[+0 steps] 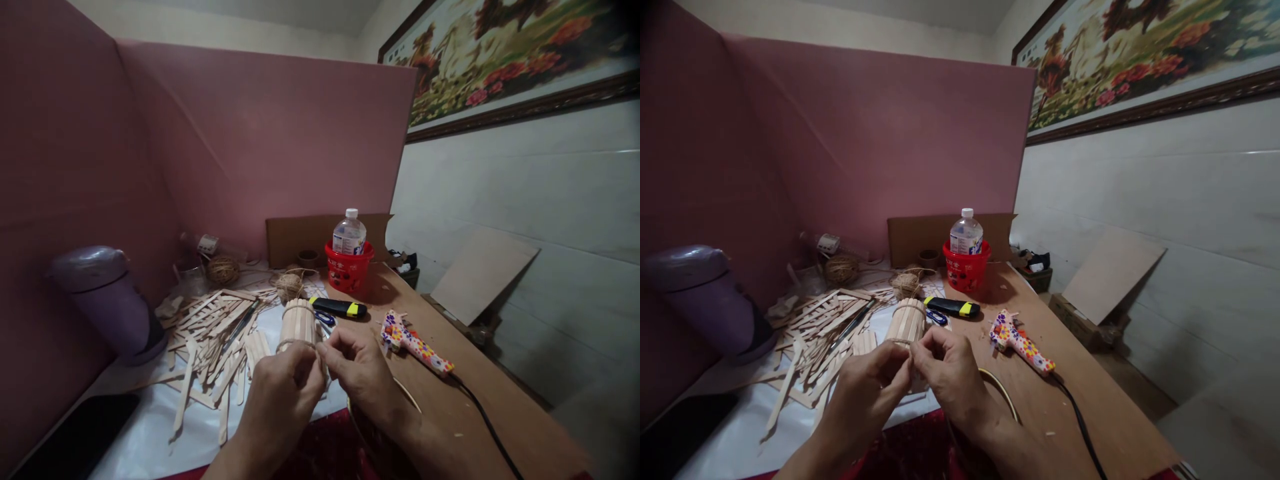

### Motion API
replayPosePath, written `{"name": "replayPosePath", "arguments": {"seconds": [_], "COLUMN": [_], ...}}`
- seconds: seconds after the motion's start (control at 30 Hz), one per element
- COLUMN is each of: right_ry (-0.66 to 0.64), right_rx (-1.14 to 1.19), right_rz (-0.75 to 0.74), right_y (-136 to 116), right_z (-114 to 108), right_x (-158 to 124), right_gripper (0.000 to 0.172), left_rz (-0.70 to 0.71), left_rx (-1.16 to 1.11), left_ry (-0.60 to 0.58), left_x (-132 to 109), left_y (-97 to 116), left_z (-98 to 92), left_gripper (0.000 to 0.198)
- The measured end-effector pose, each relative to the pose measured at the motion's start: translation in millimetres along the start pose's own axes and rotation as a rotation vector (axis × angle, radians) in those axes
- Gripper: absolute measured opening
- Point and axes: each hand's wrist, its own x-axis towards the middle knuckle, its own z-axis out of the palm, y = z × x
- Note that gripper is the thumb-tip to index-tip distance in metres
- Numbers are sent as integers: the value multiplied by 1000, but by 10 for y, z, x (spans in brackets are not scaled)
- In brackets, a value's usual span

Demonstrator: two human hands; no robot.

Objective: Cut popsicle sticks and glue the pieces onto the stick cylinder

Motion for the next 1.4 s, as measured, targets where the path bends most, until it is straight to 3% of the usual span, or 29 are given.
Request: {"name": "replayPosePath", "arguments": {"seconds": [0.33,0.5,0.7,0.9,1.1,1.27,1.4], "right_ry": [2,31,34,35,20,45,49], "right_rx": [23,24,161,155,157,116,120], "right_rz": [-49,-16,152,104,54,47,44], "right_y": [114,45,-20,-15,15,34,63], "right_z": [15,59,49,42,66,80,92], "right_x": [-9,-36,-25,-18,-41,-53,-55], "right_gripper": [25,25,30,29,28,27,27], "left_rz": [98,93,-28,-51,-73,-7,-74], "left_rx": [-7,87,-230,-258,-297,-137,-117], "left_ry": [-130,-62,-155,-148,-217,-135,-94], "left_x": [27,38,50,38,61,45,39], "left_y": [-7,-55,22,29,5,-23,-31], "left_z": [-59,-26,-70,-84,-115,-36,20], "left_gripper": [26,24,28,23,29,24,23]}}
